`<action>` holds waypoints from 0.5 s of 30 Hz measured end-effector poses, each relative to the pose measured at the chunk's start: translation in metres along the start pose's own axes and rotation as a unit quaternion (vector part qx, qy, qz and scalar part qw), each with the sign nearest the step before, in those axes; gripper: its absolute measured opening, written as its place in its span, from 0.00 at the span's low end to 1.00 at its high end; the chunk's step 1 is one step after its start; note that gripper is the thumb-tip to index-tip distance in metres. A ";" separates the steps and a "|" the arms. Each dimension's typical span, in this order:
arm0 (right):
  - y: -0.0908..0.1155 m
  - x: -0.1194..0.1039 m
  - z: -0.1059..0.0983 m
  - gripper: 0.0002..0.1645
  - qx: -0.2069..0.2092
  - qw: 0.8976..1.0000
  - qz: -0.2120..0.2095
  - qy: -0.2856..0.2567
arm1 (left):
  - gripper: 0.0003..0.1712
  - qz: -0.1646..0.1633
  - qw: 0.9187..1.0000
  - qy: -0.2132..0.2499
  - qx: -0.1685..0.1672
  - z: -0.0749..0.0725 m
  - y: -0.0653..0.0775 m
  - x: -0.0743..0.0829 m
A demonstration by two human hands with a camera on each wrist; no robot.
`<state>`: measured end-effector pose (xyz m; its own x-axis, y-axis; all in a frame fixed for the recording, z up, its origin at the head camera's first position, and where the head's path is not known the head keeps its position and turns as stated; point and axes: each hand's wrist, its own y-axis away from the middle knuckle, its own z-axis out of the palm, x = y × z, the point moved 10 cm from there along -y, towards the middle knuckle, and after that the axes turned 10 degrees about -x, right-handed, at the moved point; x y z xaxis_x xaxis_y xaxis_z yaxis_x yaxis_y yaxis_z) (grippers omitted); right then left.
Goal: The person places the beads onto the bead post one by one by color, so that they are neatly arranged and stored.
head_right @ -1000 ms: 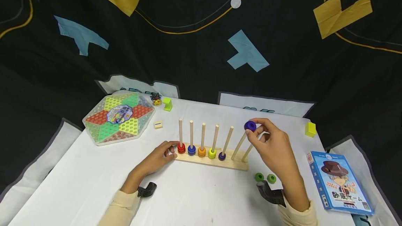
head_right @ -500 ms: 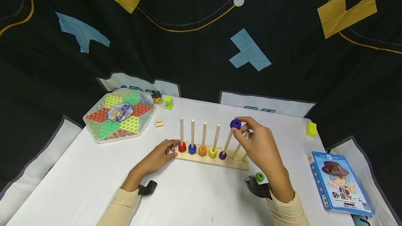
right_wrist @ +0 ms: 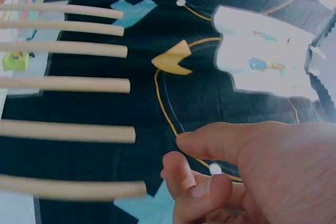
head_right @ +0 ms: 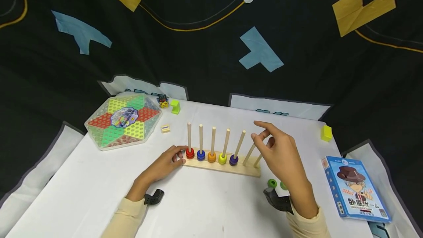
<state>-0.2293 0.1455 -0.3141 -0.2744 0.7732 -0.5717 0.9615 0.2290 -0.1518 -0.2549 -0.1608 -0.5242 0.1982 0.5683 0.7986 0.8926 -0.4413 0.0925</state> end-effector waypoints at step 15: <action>0.065 0.140 0.018 0.26 -0.041 0.982 0.164 -0.081 | 0.26 -0.009 1.000 0.006 0.001 0.000 -0.001 -0.003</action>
<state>-0.2049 0.2585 -0.4185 0.0617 0.7107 -0.7008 0.9916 0.0363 0.1241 -0.2567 -0.1623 -0.5266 0.1768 0.5678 0.8039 0.8968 -0.4296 0.1062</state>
